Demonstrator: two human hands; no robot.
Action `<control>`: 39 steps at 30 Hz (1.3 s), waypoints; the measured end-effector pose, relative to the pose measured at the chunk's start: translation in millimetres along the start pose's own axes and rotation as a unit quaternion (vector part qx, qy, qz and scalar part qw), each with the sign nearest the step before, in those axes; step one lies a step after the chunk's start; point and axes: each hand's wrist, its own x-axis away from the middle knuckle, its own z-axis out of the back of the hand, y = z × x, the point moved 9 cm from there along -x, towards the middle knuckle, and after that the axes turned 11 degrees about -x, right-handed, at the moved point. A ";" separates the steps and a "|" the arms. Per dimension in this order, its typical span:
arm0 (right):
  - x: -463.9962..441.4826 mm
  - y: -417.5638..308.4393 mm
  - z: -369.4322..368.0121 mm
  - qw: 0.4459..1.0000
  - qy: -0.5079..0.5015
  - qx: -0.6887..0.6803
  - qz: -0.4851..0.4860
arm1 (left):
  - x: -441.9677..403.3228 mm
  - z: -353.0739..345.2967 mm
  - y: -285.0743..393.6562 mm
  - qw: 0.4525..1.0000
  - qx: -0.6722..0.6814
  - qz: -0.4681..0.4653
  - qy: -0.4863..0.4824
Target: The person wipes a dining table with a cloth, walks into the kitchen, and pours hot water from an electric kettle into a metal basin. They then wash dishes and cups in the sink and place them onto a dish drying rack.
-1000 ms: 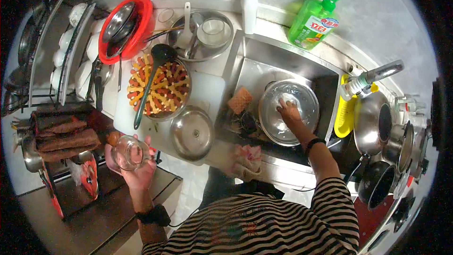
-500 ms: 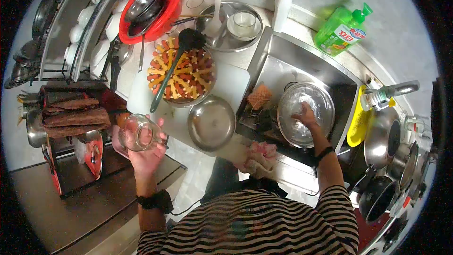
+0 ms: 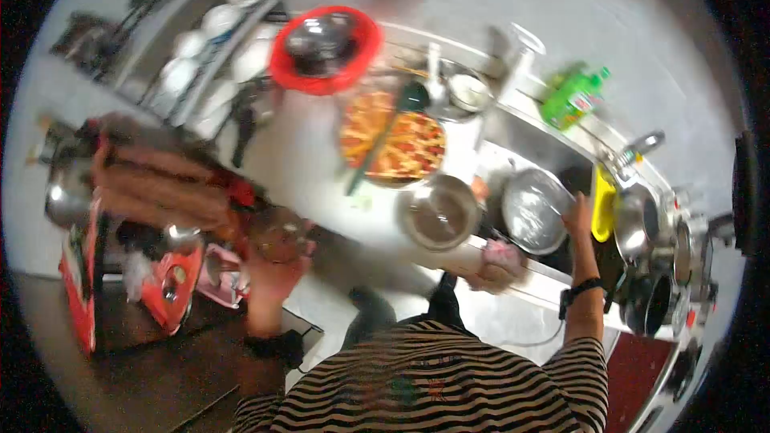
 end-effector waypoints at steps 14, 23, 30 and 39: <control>-59.9 -393.0 80.9 0.794 -0.217 -0.567 -0.019 | 61.9 94.7 -68.1 0.871 0.443 0.145 -0.159; -80.6 -813.1 46.1 0.647 -0.428 -0.591 0.221 | 29.1 151.7 -51.8 0.868 0.478 0.069 -0.118; -92.4 -957.3 -14.6 0.635 -0.423 -0.556 0.329 | 17.8 182.1 -50.4 0.901 0.419 0.110 -0.038; -84.0 -1008.2 -62.6 0.748 -0.336 -0.374 0.434 | 13.8 200.7 -5.0 0.993 0.110 0.038 0.023</control>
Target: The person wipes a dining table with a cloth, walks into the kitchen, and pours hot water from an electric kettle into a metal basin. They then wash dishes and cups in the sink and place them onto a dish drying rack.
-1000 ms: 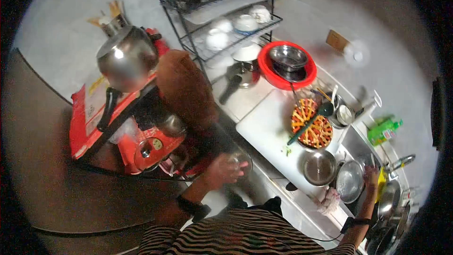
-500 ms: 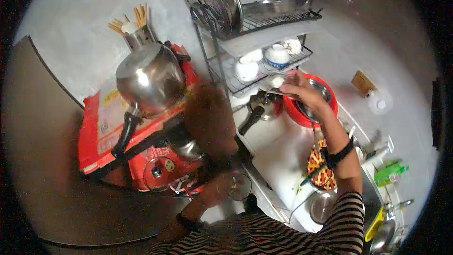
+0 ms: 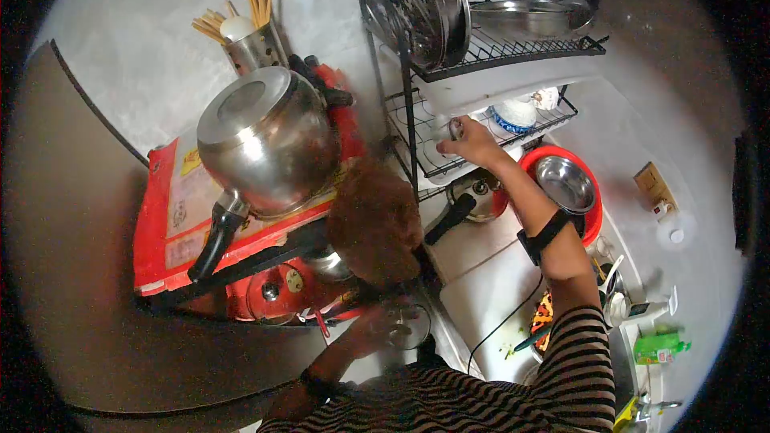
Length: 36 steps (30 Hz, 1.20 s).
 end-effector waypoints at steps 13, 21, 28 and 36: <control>-30.8 -38.3 -16.4 0.964 0.084 0.172 0.182 | -13.3 -8.0 -35.7 0.946 0.318 0.016 -0.059; -115.3 -6.9 -47.3 0.974 0.094 0.165 0.125 | -13.9 -4.7 -40.3 0.964 0.260 -0.024 -0.047; -177.1 40.6 -85.2 0.976 0.067 0.009 0.205 | -12.1 -5.3 -36.7 0.977 0.206 -0.023 -0.052; -148.8 5.2 -65.5 0.960 0.074 0.097 0.250 | 8.3 1.9 -8.1 0.994 0.080 -0.067 -0.019</control>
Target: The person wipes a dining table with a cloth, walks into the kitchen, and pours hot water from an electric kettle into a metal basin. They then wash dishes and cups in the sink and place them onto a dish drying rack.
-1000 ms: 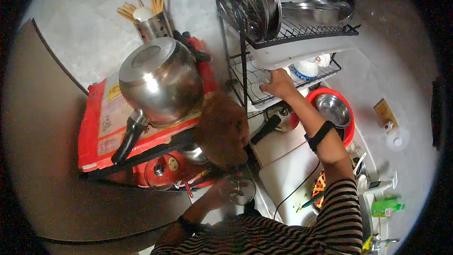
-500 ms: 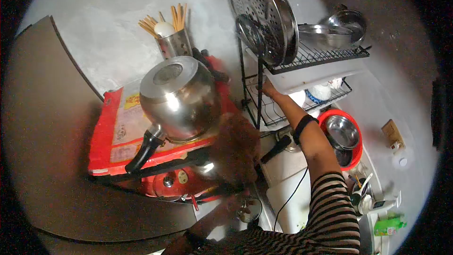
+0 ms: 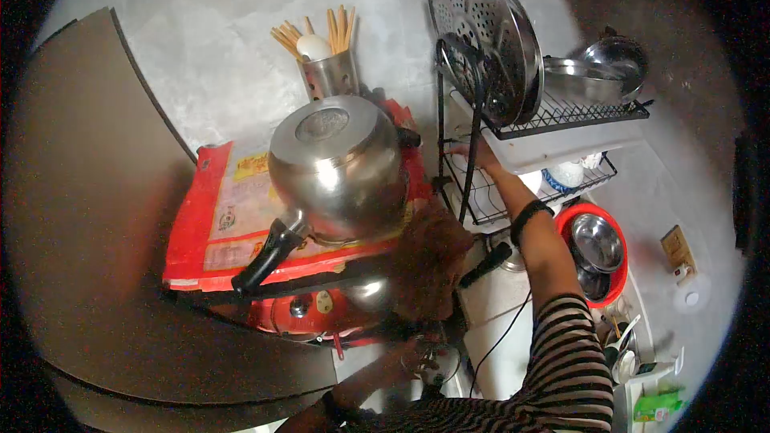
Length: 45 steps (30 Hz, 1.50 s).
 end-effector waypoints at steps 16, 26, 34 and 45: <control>327.1 -238.2 59.2 0.754 -0.510 -0.279 -0.306 | -63.3 -46.7 78.1 0.964 -0.258 -0.023 0.062; 317.7 -178.5 113.8 0.697 -0.391 -0.402 -0.448 | -116.5 -60.7 25.8 0.991 0.108 -0.029 -0.067; 195.3 -118.3 147.3 0.761 0.024 -0.556 -0.334 | -122.4 -7.2 -100.2 0.980 0.089 0.059 -0.165; 100.5 -66.3 71.8 0.898 -0.007 -0.322 -0.301 | -43.2 1.4 -58.0 0.982 0.080 0.165 -0.038</control>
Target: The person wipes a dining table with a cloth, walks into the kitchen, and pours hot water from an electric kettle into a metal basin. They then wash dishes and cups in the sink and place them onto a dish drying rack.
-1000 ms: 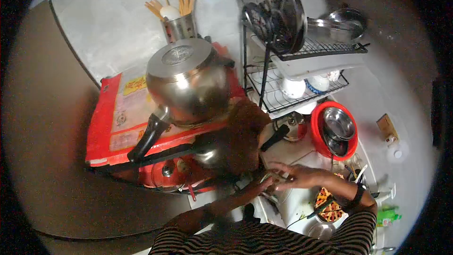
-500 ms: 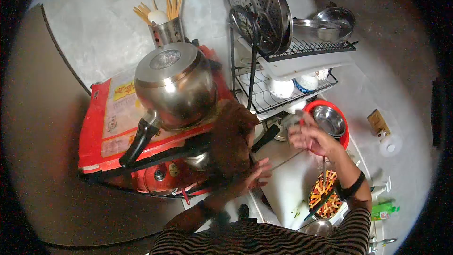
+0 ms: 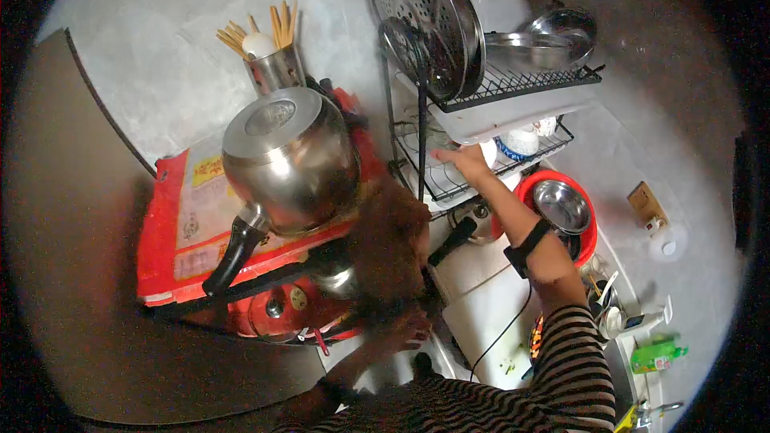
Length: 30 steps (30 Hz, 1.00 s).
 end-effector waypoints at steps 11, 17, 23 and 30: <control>-62.7 47.3 -19.6 0.948 0.115 0.209 0.211 | -9.6 30.5 -39.7 0.997 0.058 0.037 0.026; -31.2 9.0 -23.8 0.934 0.071 0.255 0.241 | 6.6 14.6 -17.6 0.994 0.025 -0.101 -0.035; 90.7 -49.1 1.0 0.980 -0.151 0.117 0.053 | 7.1 14.2 -8.5 0.994 -0.013 -0.093 -0.052; 91.0 -214.2 195.7 0.929 0.266 0.082 0.243 | 18.9 29.4 -8.0 0.993 0.032 -0.102 -0.049</control>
